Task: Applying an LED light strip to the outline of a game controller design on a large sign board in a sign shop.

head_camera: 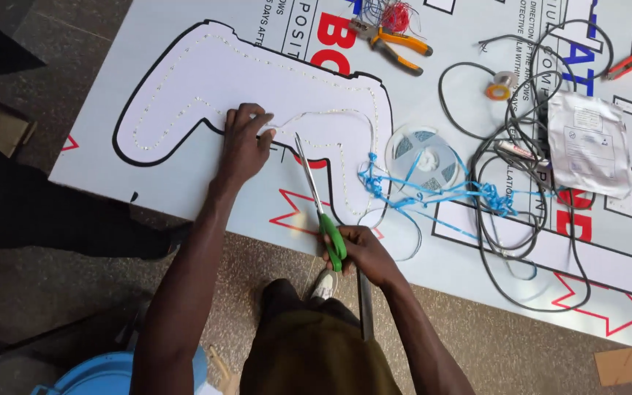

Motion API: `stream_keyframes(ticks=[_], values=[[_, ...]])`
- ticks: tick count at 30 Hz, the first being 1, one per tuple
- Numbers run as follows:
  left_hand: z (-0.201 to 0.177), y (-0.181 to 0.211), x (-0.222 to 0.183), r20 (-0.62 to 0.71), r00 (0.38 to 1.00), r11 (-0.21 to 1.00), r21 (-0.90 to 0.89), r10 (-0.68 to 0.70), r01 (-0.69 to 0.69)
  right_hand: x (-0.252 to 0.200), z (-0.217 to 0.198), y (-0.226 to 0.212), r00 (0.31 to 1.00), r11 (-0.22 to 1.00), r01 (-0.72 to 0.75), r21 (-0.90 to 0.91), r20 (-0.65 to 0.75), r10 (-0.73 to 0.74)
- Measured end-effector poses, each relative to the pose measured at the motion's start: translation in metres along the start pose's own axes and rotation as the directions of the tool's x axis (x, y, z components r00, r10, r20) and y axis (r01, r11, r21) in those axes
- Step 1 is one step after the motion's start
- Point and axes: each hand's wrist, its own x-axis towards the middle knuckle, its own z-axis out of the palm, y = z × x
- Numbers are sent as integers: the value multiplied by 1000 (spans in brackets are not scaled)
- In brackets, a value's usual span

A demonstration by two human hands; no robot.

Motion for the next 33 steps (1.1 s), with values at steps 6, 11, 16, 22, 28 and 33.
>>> stream_keyframes(ticks=[6,11,16,22,28,33], values=[[-13,-30,12,186,982,973,-220,-28,69,12,27,-6,991,994,-77,81,-106,86],[-25,-63,48,500,863,967,-248,71,64,30,61,-7,973,991,-86,101,-207,106],[-30,-70,78,645,730,967,-242,224,-83,36,88,-36,952,992,-101,73,-284,118],[-45,-70,92,734,632,953,-302,250,-26,49,108,-19,943,988,-101,120,-305,133],[-53,-69,85,687,678,928,-372,262,18,64,115,-22,936,979,-142,148,-302,181],[-52,-73,76,524,821,870,-487,227,70,68,120,-37,927,974,-169,152,-312,209]])
